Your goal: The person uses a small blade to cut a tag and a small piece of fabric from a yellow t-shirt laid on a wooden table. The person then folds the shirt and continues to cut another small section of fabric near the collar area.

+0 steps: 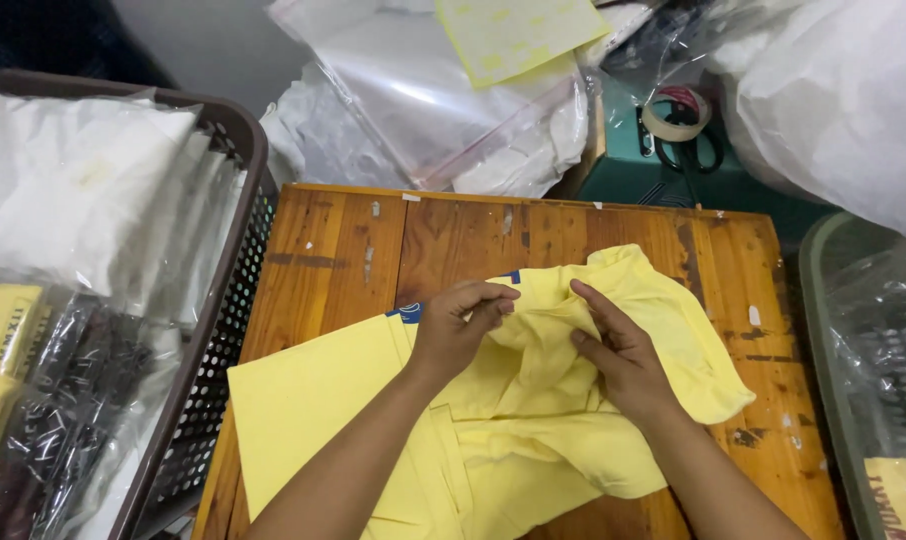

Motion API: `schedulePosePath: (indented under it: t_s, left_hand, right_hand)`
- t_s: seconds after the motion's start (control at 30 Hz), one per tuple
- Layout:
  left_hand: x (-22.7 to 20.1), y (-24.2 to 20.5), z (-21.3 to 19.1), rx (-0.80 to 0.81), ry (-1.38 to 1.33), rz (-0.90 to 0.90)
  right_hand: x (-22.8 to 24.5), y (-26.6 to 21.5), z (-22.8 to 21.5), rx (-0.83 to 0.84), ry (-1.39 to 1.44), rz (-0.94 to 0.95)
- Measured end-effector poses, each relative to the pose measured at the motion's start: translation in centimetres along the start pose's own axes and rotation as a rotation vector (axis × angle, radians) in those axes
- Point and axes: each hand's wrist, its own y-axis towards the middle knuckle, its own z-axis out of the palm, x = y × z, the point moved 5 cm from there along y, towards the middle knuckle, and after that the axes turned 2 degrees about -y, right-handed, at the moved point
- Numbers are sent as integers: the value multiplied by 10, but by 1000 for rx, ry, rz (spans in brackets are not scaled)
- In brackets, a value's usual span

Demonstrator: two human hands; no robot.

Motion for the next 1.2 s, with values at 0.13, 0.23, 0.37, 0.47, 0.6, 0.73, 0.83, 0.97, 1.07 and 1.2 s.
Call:
schedulePosePath:
  t_s: [0.13, 0.23, 0.37, 0.47, 0.6, 0.73, 0.83, 0.97, 1.07, 1.2]
  left_hand:
    - [-4, -2, 4, 111, 249, 165]
    - [-9, -5, 6, 241, 482, 260]
    - [-26, -10, 18, 383, 897, 476]
    - [-16, -12, 21, 295, 985, 572]
    - [0, -8, 15, 175, 893, 527]
    - [-14, -3, 17, 191, 772, 336]
    - [-16, -6, 16, 176, 703, 253]
    - [-14, -5, 21, 204, 681, 296]
    - [-10, -10, 23, 216, 719, 296]
    - [-23, -7, 26, 324, 590, 244]
  right_hand:
    - [1, -3, 2, -7, -35, 4]
    - [-3, -2, 2, -9, -41, -21]
    - [-10, -1, -4, -35, -40, -10]
    - [-7, 1, -5, -39, -176, -105]
    - [0, -1, -1, -114, -332, -247]
    - [19, -6, 7, -171, -433, -307]
    - [42, -12, 7, -262, -556, -414]
    - [64, 21, -30, -421, -708, -295]
    - [55, 80, -57, -374, -1000, -246]
    - [16, 165, -91, -271, -1434, -76]
